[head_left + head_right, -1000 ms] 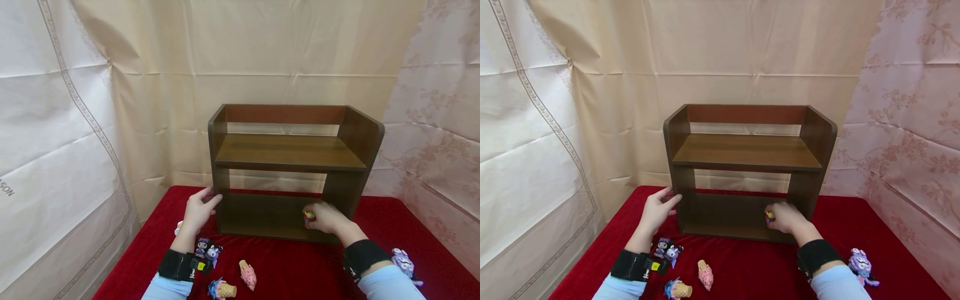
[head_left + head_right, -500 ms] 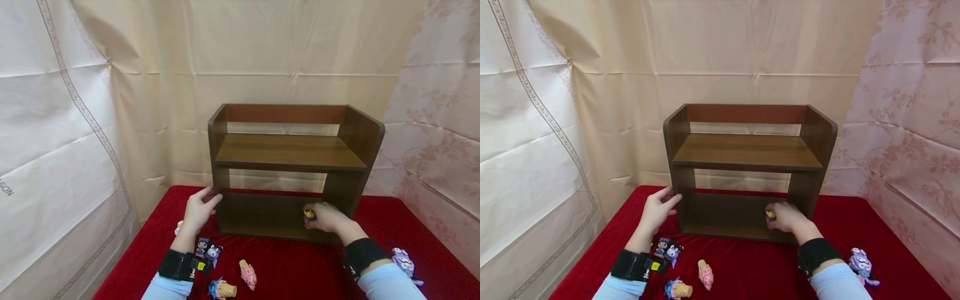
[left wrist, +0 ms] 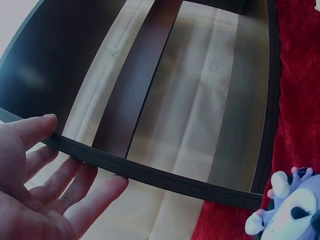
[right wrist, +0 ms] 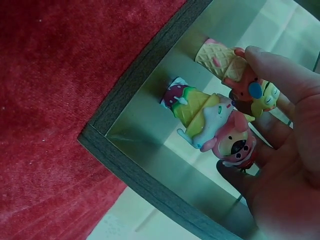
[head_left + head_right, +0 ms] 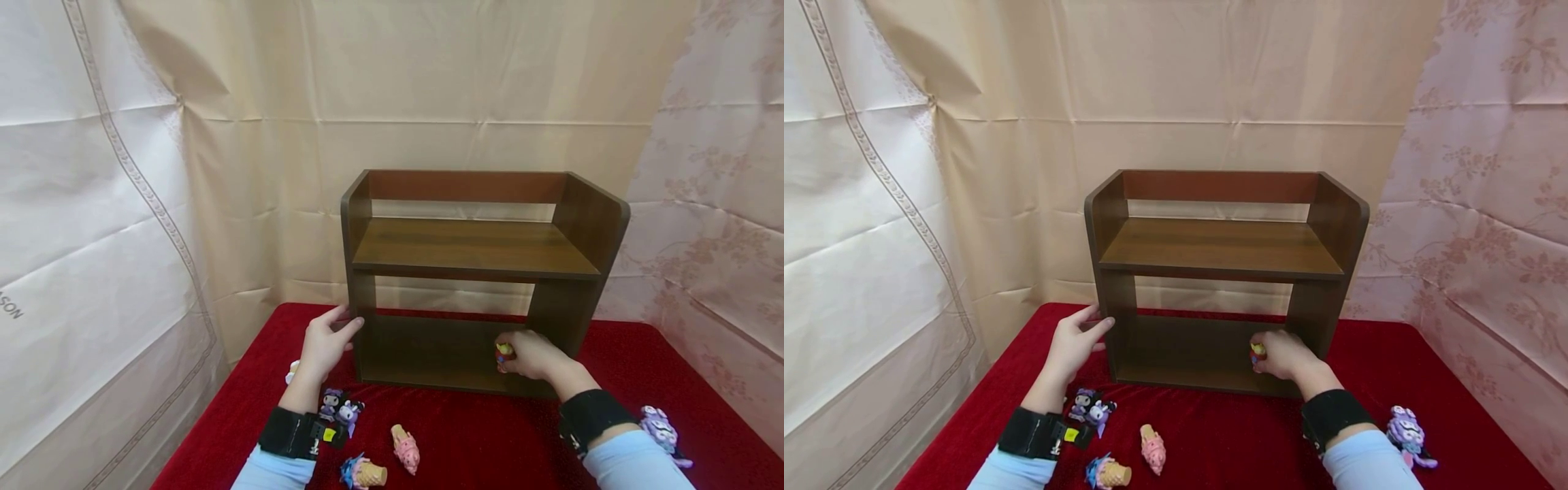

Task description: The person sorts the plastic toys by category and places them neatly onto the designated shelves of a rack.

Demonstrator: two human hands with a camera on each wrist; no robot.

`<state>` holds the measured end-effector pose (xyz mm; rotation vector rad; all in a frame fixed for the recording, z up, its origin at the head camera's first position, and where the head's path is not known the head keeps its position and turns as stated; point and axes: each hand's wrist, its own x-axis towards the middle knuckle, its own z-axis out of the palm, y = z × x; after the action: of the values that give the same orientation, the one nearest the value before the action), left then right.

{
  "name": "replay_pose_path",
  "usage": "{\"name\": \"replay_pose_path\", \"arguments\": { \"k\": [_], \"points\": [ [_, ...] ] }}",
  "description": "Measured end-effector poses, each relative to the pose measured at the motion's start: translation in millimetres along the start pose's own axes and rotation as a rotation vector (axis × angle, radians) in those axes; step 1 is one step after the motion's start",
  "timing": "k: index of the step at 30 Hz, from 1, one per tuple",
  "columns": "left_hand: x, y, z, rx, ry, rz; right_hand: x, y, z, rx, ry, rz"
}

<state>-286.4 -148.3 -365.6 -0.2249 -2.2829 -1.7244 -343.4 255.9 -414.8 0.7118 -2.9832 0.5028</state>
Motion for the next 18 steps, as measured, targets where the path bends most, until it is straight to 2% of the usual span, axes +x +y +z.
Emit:
{"name": "replay_pose_path", "arguments": {
  "k": [9, 16, 18],
  "points": [
    [1.4, -1.4, 0.6, 0.008, 0.002, -0.002, -2.0, -2, 1, -0.006, 0.006, -0.012],
    [17.0, -34.8, 3.3, 0.0, 0.012, -0.016, -3.5, -4, -3, -0.006, 0.031, -0.005],
    [18.9, -38.5, 2.3, -0.007, 0.005, -0.014, -4.4, -7, -7, -0.002, 0.06, -0.016]
  ]
}}
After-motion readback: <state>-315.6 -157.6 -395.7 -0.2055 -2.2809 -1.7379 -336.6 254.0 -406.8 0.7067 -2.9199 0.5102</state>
